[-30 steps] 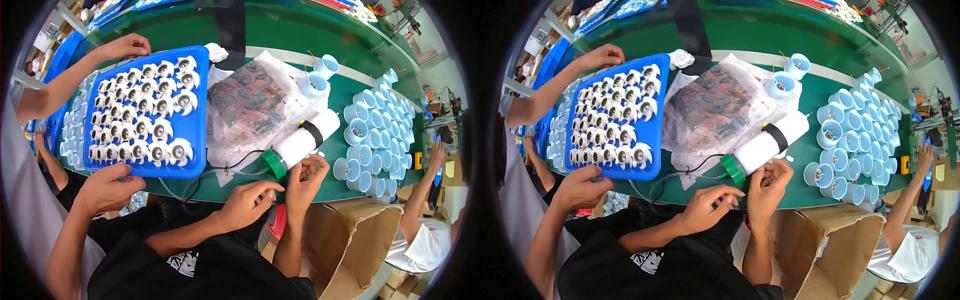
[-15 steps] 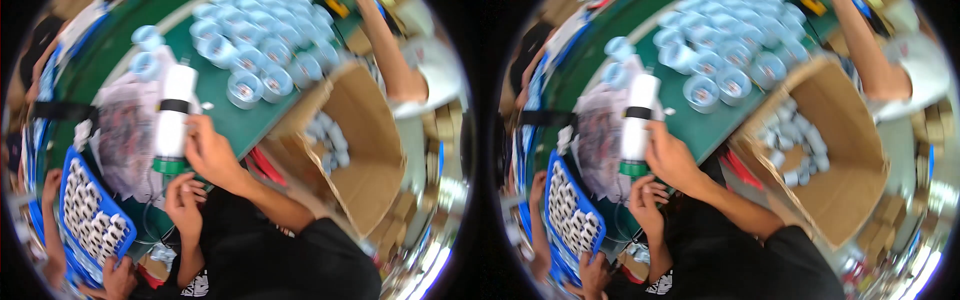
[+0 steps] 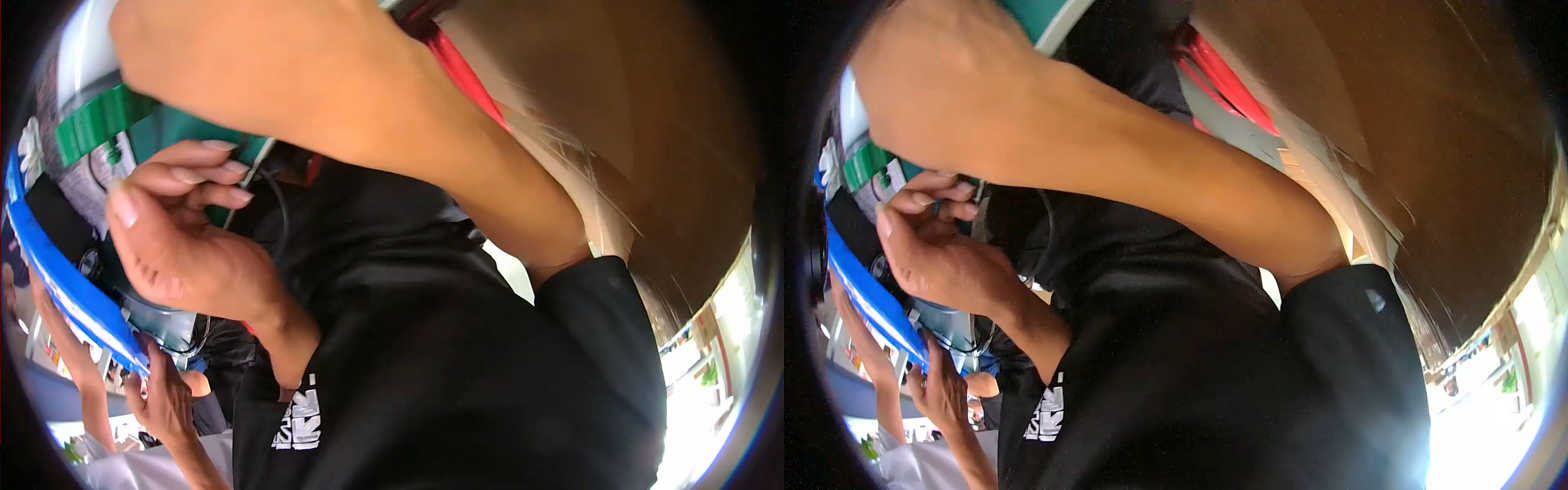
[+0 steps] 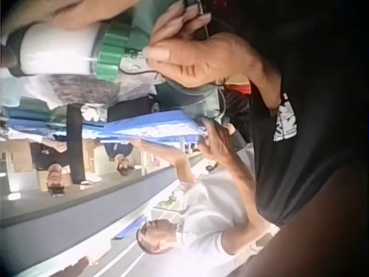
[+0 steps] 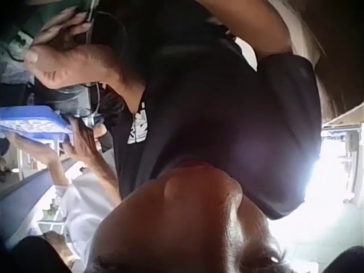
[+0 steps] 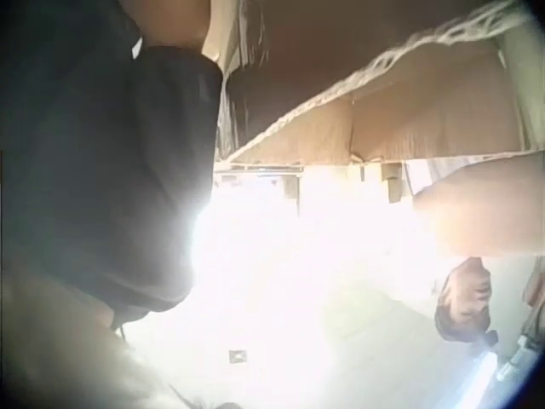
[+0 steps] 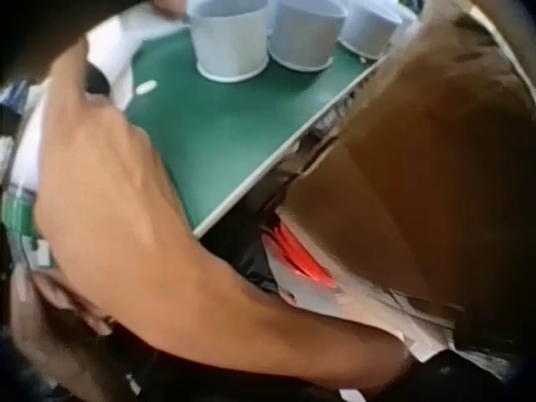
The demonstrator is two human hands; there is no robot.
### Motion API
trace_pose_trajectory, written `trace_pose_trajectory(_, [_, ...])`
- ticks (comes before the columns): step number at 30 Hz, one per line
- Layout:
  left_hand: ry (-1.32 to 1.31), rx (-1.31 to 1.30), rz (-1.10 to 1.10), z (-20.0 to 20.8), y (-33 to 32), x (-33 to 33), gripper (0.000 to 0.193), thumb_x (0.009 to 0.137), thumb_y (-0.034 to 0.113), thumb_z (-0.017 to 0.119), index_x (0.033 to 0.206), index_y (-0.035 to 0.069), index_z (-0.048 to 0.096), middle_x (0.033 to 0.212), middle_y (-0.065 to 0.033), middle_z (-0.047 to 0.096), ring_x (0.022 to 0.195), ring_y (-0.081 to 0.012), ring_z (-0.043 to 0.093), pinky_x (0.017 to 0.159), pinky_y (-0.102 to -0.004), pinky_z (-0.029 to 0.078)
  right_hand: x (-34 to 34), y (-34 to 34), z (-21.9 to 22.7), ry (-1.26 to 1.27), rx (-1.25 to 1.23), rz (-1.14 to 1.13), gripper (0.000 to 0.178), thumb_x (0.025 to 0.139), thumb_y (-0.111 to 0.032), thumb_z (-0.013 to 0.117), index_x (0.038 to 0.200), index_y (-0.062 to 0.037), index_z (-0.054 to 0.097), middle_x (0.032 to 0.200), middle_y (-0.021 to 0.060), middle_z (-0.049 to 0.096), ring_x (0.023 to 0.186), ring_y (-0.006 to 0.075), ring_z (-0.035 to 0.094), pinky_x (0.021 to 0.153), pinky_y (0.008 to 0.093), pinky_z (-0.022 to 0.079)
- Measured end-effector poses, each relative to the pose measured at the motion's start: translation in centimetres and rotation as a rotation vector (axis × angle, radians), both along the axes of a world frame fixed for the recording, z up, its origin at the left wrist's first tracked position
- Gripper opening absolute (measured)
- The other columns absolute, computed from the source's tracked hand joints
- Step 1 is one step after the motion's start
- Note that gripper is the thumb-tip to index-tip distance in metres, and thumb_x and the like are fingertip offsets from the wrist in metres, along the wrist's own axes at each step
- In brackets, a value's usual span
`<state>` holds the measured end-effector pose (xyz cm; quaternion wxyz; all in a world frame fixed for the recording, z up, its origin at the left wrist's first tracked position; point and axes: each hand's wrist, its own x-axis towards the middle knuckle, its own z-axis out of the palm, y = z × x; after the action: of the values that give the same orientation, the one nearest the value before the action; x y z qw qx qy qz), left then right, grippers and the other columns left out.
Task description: Assembling electronic components by inserting small parts into plastic housings on an assembly line.
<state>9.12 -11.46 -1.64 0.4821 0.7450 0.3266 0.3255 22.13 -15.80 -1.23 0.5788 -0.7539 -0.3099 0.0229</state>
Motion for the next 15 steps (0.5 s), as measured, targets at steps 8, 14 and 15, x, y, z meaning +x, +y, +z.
trace_pose_trajectory(8, [0.01,0.136,-0.159,-0.7,0.5,-1.6,0.02,0.087,0.004,0.055,0.067,0.001,0.055,0.064,-0.011,0.061,0.056,-0.0226,0.06,0.052,-0.0306,0.046,-1.9,2.0,-1.5,0.341,0.382,0.081,0.041,0.089,0.003,0.053,0.126,-0.001,0.039,0.079,0.0072,0.059,0.068,0.0113,0.058,0.057,0.0215,0.044])
trace_pose_trajectory(14, [0.074,0.358,-0.242,-1.0,1.6,-2.1,0.015,0.079,0.006,0.061,0.064,0.005,0.057,0.065,-0.007,0.061,0.055,-0.023,0.057,0.051,-0.0323,0.045,-2.6,2.1,-1.8,0.336,0.243,0.128,0.044,0.091,0.006,0.05,0.133,-0.0024,0.039,0.082,0.0003,0.052,0.066,0.0039,0.044,0.057,0.018,0.035])
trace_pose_trajectory(15, [0.087,0.352,-0.218,-0.2,1.6,-1.4,0.016,0.078,0.004,0.061,0.063,0.005,0.056,0.065,-0.0065,0.06,0.055,-0.0217,0.056,0.049,-0.0317,0.043,-1.9,2.4,-1.3,0.283,0.233,0.147,0.044,0.091,0.006,0.05,0.133,-0.0026,0.039,0.083,0.0008,0.052,0.066,0.0037,0.043,0.057,0.018,0.034])
